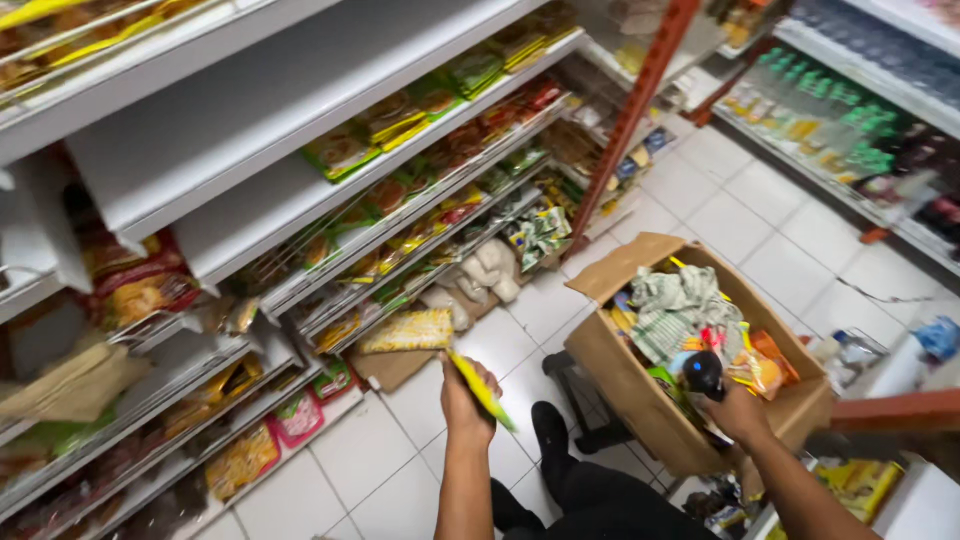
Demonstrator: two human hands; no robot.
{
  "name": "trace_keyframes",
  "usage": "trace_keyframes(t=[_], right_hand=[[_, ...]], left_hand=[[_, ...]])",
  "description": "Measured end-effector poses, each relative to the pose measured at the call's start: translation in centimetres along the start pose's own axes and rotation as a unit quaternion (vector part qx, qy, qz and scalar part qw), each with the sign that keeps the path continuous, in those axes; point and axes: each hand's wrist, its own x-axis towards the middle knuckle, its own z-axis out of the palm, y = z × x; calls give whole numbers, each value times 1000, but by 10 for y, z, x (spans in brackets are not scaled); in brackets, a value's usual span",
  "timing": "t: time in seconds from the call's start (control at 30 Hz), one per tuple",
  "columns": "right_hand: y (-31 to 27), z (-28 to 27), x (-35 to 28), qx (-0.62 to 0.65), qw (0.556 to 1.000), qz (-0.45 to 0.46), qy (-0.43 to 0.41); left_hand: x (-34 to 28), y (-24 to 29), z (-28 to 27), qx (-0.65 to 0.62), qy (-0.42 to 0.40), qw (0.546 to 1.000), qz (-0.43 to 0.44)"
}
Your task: The person is stocking shelves with small packaged goods from a cardboard box, using a handheld scanner to scan barcodes and a cloth to wipe the shelves.
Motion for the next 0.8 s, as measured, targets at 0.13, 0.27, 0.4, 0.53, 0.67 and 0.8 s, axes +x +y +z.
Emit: trace_keyframes(t=[0.13, 0.27, 0.4, 0.53, 0.67, 0.8], right_hand=[[-10, 5, 14, -64, 992, -102, 24], [-75, -20, 28, -41, 971, -224, 77], [-172, -30, 11, 310, 902, -226, -195], [-256, -33, 4, 493, 775, -188, -348], [-287, -32, 15, 474, 792, -220, -316], [-307, -34, 30, 511, 777, -218, -297]], left_hand=[[39, -10, -12, -144, -373, 915, -49], [66, -30, 33, -187, -270, 937, -115], [72, -37, 94, -65, -167, 980, -89], [94, -38, 123, 5, -175, 982, -70], [107, -16, 118, 43, -90, 995, 5], [76, 29, 110, 96, -11, 995, 37]])
